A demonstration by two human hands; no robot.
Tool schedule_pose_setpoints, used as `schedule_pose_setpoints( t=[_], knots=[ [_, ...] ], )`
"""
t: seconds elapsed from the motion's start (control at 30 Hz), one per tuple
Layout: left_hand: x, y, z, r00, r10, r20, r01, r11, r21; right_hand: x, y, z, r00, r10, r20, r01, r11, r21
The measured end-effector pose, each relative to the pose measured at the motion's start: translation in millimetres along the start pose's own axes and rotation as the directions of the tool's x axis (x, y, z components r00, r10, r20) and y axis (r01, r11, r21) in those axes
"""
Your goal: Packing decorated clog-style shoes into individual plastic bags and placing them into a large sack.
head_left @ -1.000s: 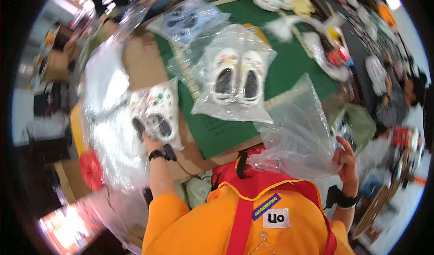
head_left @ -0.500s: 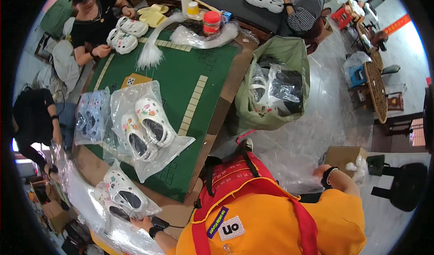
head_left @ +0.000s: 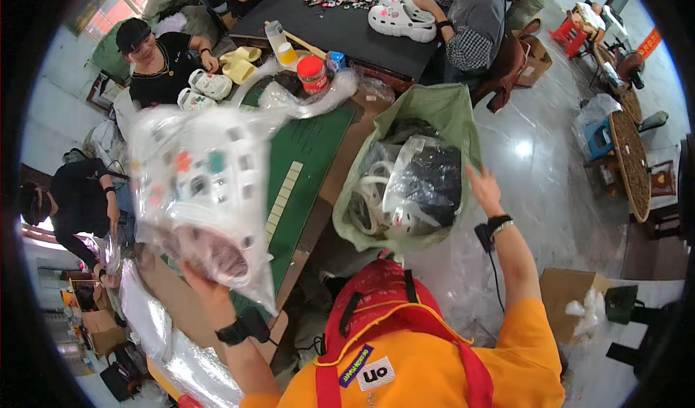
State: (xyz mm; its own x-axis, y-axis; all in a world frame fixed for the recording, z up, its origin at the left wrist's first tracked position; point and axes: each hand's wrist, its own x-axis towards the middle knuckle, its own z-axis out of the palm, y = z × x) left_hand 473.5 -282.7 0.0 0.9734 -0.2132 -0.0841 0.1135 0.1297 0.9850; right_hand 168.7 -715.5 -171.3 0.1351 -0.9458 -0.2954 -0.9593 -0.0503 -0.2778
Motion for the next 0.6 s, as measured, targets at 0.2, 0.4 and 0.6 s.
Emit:
schedule_pose_setpoints(
  t=[0.2,0.4,0.6],
  knots=[
    [17,-86,168,0.767,-0.556,0.321,0.641,0.650,-0.408,125,-74,-33,0.988,0.050,-0.143,-0.018,0.977,0.214],
    [-15,-239,255,0.407,-0.802,0.438,0.907,0.413,-0.086,197,-63,21,0.972,-0.217,0.087,0.170,0.912,0.373],
    [11,-229,274,0.314,-0.832,0.457,0.934,0.357,0.009,124,-45,7,0.871,-0.479,0.109,0.283,0.670,0.687]
  ],
)
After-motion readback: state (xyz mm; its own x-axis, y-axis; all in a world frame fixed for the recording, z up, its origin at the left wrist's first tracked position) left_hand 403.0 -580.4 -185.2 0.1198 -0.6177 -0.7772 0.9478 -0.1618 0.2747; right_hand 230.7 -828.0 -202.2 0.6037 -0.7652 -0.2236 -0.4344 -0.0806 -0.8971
